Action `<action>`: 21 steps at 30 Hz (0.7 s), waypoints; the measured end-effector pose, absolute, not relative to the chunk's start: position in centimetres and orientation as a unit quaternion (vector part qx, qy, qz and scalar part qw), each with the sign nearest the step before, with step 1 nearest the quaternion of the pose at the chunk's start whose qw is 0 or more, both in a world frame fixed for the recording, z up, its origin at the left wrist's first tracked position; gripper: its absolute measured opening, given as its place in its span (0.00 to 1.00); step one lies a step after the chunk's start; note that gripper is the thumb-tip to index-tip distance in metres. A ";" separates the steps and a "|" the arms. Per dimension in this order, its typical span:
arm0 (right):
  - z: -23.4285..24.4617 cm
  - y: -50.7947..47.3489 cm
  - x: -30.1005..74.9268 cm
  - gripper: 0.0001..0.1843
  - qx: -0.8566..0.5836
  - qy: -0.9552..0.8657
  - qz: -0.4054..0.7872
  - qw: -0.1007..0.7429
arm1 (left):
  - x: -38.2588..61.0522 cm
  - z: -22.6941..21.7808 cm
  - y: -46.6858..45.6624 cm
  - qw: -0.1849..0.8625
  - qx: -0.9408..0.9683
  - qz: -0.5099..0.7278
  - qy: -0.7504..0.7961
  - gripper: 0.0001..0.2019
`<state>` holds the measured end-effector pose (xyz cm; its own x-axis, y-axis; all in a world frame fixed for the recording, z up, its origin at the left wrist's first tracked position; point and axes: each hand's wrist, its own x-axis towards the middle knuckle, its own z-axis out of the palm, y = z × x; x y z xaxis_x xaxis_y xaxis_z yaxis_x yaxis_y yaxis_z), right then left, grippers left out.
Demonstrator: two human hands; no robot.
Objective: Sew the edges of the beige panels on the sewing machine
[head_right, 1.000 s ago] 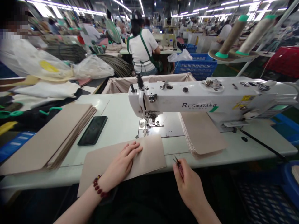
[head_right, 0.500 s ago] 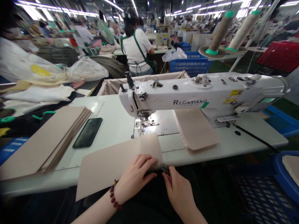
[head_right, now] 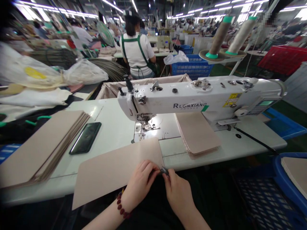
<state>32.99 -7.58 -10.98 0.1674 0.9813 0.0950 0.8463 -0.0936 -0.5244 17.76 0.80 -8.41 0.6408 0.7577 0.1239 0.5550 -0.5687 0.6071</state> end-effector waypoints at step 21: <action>-10.3 -2.2 33.0 0.21 -0.674 -0.710 0.064 0.194 | 3.2 -4.2 6.6 0.205 0.799 0.084 0.559 0.11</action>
<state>33.03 -2.21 -10.33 -0.0150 0.9817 0.1899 0.9321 0.0825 -0.3528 3.17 6.57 -4.21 0.3598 0.9283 -0.0941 0.8592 -0.2904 0.4212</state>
